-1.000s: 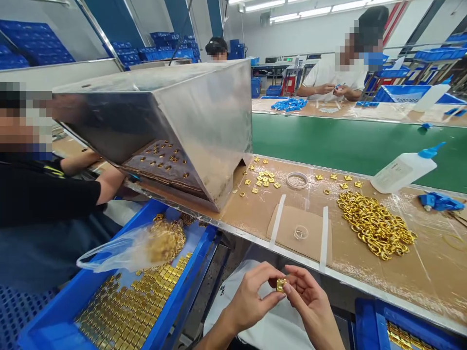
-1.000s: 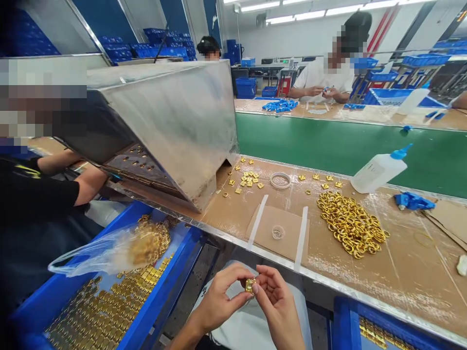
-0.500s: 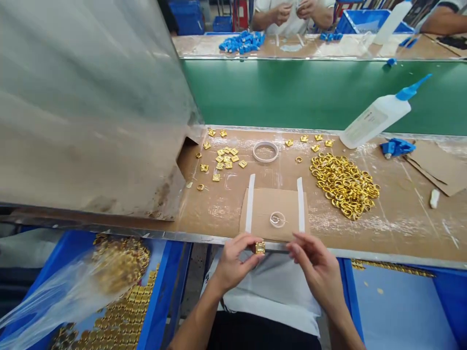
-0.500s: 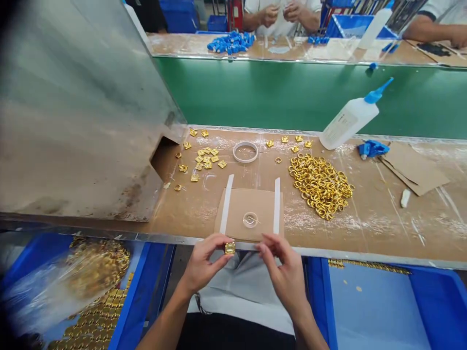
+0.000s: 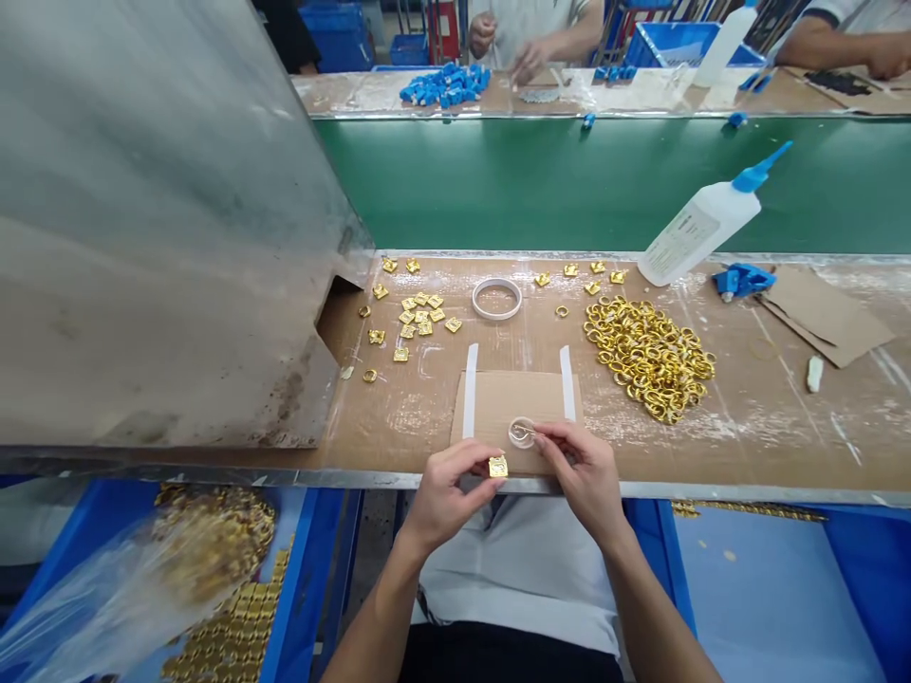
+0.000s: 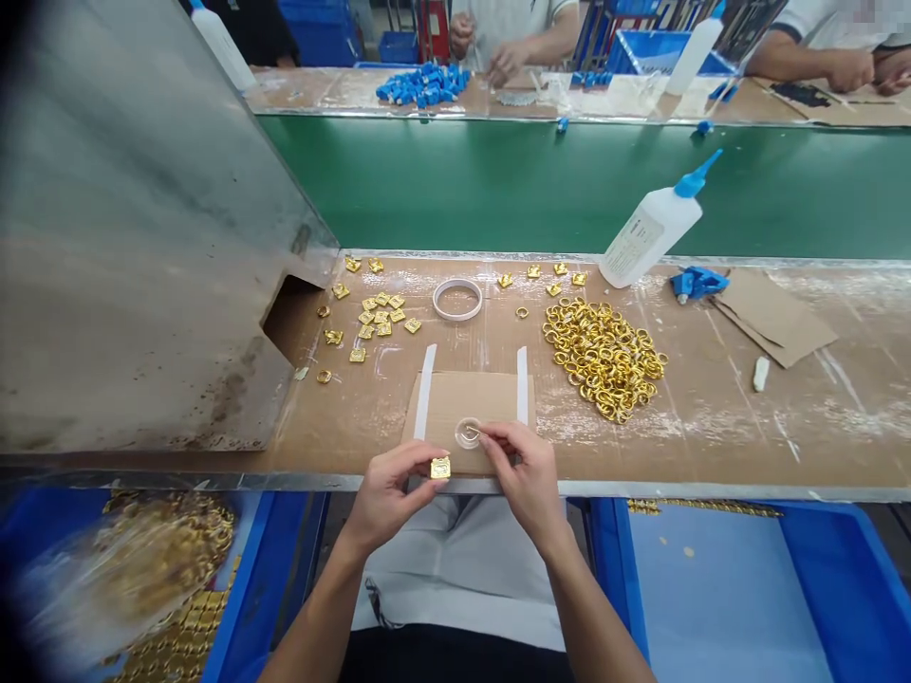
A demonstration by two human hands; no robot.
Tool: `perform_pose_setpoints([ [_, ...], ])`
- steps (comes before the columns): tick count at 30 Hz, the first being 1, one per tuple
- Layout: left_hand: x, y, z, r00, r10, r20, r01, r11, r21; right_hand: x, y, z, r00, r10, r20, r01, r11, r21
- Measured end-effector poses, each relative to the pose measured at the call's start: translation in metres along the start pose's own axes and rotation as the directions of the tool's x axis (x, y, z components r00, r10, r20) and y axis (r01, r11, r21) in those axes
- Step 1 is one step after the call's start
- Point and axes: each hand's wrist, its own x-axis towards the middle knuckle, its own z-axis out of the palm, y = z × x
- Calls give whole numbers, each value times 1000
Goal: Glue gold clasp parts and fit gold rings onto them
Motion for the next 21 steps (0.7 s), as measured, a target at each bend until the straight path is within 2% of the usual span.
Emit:
perform_pose_setpoints([
  [4,-2,1,0,1000,-13,-10,14,999,52,5,-6,0,997,-79,-19,78,996,-31],
  [11,-1,5,1,999,-31,29,28,994,104,8,-8,3,998,-44,-36,43,999,-29],
  [21,-1,5,1,998,-58,25,56,995,84,8,-2,5,997,2,-78,5,996,91],
])
